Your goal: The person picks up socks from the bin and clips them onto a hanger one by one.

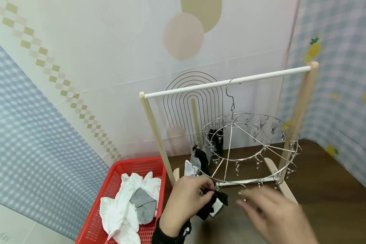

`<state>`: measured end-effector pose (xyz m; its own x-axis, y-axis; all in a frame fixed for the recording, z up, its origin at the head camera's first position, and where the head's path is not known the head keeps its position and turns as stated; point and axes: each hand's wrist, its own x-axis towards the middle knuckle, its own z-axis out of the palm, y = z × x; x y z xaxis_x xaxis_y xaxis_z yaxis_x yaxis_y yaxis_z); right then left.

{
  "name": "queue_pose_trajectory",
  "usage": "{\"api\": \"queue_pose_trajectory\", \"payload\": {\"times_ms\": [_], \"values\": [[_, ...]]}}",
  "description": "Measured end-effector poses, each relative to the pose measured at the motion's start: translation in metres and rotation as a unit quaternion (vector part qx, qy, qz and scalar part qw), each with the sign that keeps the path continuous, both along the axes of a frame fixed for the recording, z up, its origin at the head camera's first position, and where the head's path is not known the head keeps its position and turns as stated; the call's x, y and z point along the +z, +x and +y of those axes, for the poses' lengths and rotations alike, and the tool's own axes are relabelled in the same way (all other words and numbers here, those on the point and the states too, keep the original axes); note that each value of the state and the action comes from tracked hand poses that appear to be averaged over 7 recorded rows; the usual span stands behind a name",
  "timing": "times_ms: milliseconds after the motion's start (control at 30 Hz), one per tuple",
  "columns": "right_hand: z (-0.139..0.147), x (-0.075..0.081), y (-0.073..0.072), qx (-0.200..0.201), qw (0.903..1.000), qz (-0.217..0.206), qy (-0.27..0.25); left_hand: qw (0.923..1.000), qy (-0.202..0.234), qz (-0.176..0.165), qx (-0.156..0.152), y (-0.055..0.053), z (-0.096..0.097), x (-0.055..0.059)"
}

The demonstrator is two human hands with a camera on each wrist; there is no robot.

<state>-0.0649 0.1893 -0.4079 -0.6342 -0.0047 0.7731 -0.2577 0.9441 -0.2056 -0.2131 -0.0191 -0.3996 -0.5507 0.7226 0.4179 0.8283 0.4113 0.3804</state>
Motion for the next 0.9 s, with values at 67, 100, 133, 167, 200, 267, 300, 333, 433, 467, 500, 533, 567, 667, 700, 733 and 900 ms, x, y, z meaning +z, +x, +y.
{"api": "queue_pose_trajectory", "payload": {"times_ms": [67,100,133,167,200,267,300,333,433,467,500,533,567,667,700,733,900], "values": [[0.012,0.012,-0.004,-0.011,0.9971,0.066,0.035,0.9999,-0.005,0.003,0.010,-0.002,-0.001,0.000],[0.017,0.017,-0.006,-0.015,0.9964,0.070,0.046,0.9999,-0.008,0.002,0.013,-0.004,-0.002,0.000],[0.022,0.020,-0.009,-0.020,0.9959,0.067,0.057,0.9998,-0.012,0.000,0.016,-0.004,-0.003,-0.001],[0.025,0.020,-0.011,-0.019,0.9964,0.053,0.063,0.9997,-0.016,-0.001,0.018,-0.005,-0.004,-0.001],[0.027,0.017,-0.014,-0.014,0.9970,0.041,0.065,0.9996,-0.019,-0.002,0.020,-0.005,-0.005,-0.001],[0.027,0.010,-0.020,-0.001,0.9969,0.044,0.066,0.9993,-0.028,-0.006,0.026,-0.003,-0.007,0.000],[0.025,0.007,-0.023,0.003,0.9969,0.044,0.065,0.9991,-0.030,-0.009,0.028,-0.002,-0.009,0.001],[0.023,0.004,-0.024,0.006,0.9969,0.045,0.063,0.9990,-0.029,-0.012,0.032,0.001,-0.011,0.002],[0.016,-0.004,-0.029,0.008,0.9963,0.058,0.063,0.9994,0.003,0.004,0.034,0.010,-0.015,0.007],[0.014,-0.005,-0.030,0.008,0.9957,0.066,0.065,0.9992,0.020,0.016,0.032,0.013,-0.015,0.008],[0.012,-0.006,-0.032,0.009,0.9951,0.073,0.066,0.9984,0.039,0.032,0.028,0.015,-0.014,0.009],[0.010,-0.005,-0.035,0.009,0.9941,0.083,0.070,0.9967,0.057,0.051,0.025,0.016,-0.011,0.009],[0.008,-0.004,-0.037,0.008,0.9928,0.094,0.074,0.9947,0.074,0.068,0.021,0.016,-0.008,0.009],[0.003,0.001,-0.041,0.007,0.9900,0.114,0.082,0.9900,0.103,0.096,0.012,0.015,0.002,0.007],[0.001,0.003,-0.041,0.006,0.9899,0.115,0.083,0.9890,0.109,0.100,0.011,0.015,0.005,0.006],[-0.001,0.005,-0.041,0.006,0.9900,0.114,0.083,0.9883,0.113,0.103,0.012,0.014,0.007,0.005],[-0.007,0.015,-0.040,0.009,0.9914,0.109,0.073,0.9837,0.122,0.130,0.022,0.011,0.014,0.004]]}}
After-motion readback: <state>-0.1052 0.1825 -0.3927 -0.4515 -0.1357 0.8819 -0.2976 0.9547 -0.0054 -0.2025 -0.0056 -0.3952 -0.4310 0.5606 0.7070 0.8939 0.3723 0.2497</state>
